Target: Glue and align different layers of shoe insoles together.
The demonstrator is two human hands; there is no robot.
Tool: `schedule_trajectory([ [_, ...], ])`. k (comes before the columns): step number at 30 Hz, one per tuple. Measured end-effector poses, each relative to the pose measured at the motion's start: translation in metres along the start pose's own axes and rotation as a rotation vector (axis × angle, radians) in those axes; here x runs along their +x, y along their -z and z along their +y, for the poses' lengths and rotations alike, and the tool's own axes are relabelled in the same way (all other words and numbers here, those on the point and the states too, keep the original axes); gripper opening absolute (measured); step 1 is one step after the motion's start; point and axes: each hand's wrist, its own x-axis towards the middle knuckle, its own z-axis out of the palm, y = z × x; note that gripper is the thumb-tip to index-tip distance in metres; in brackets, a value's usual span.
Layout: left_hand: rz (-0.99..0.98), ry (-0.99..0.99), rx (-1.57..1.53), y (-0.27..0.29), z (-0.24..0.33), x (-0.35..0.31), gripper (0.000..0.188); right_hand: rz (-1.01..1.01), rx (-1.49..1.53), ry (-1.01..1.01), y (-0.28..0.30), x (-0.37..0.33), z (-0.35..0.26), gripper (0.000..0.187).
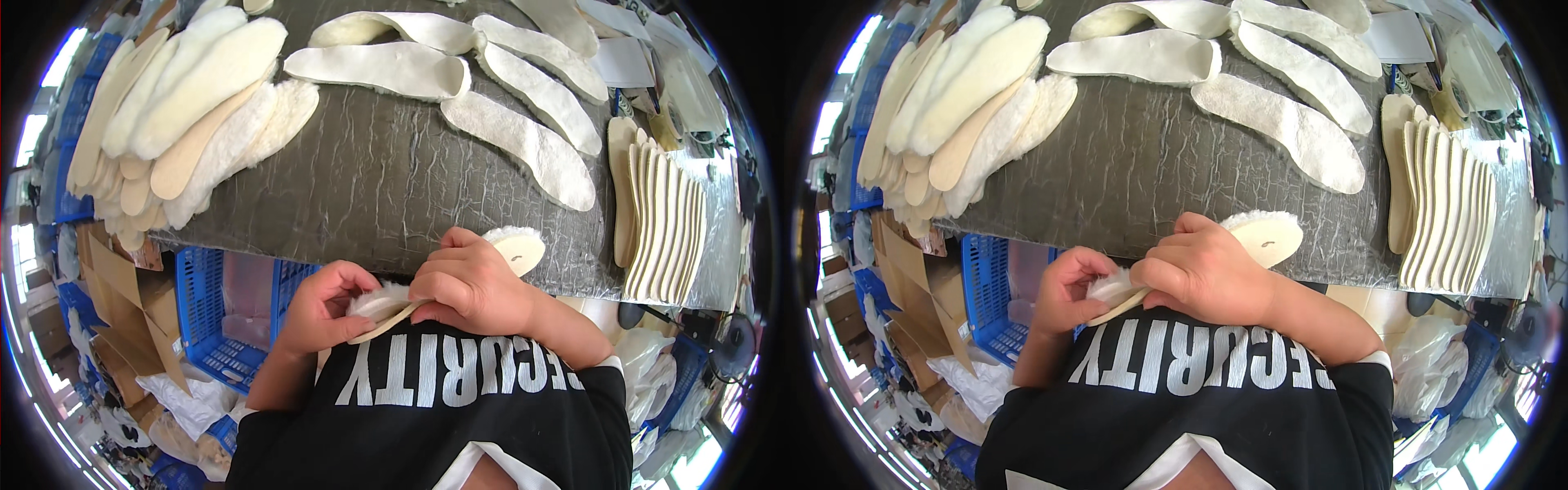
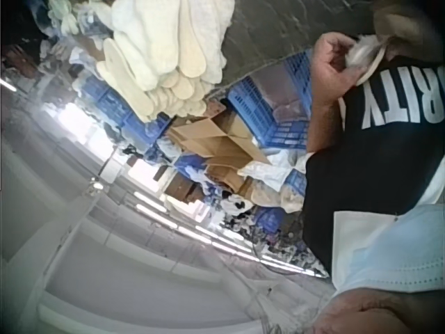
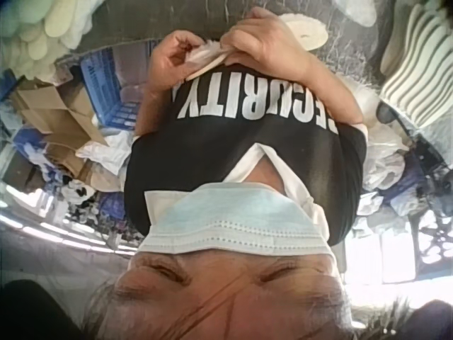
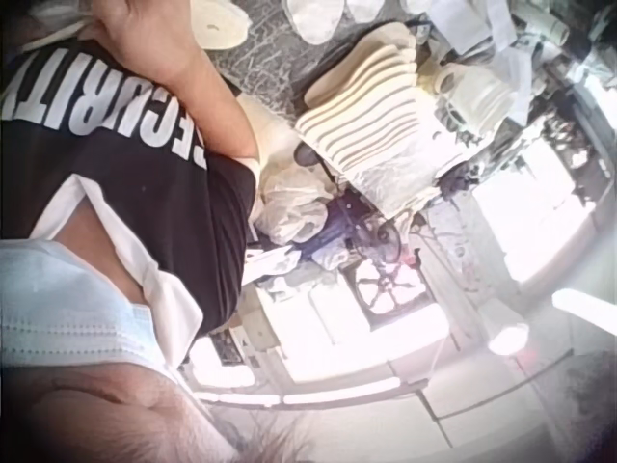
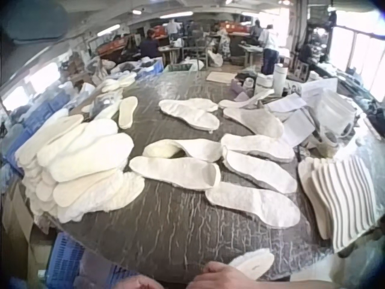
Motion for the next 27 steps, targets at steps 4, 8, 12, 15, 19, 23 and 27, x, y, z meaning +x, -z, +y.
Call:
schedule_trajectory([
  [4,0.076,0.050,0.110,0.004,0.003,-0.003,0.028,0.006,0.009,0.024,0.000,-0.003,0.001,0.032],
  [8,0.058,-0.293,0.633,0.009,0.005,0.003,0.023,-0.037,-0.043,0.053,0.005,0.001,-0.004,0.028],
  [12,0.086,-0.410,0.720,0.011,0.007,0.000,0.022,-0.043,-0.080,0.039,0.002,-0.001,-0.003,0.028],
  [15,0.021,-0.299,0.562,0.011,0.008,-0.003,0.021,-0.032,-0.073,-0.025,0.000,-0.001,-0.003,0.029],
  [19,-0.005,-0.266,0.471,0.008,0.009,-0.004,0.018,-0.014,-0.064,-0.053,-0.002,-0.002,-0.002,0.030],
  [23,-0.021,-0.273,0.463,0.009,0.008,-0.004,0.016,-0.012,-0.086,-0.070,-0.001,-0.001,-0.004,0.032],
  [27,-0.056,-0.288,0.447,0.008,0.009,-0.003,0.014,-0.004,-0.135,-0.030,-0.003,-0.001,-0.003,0.029],
])
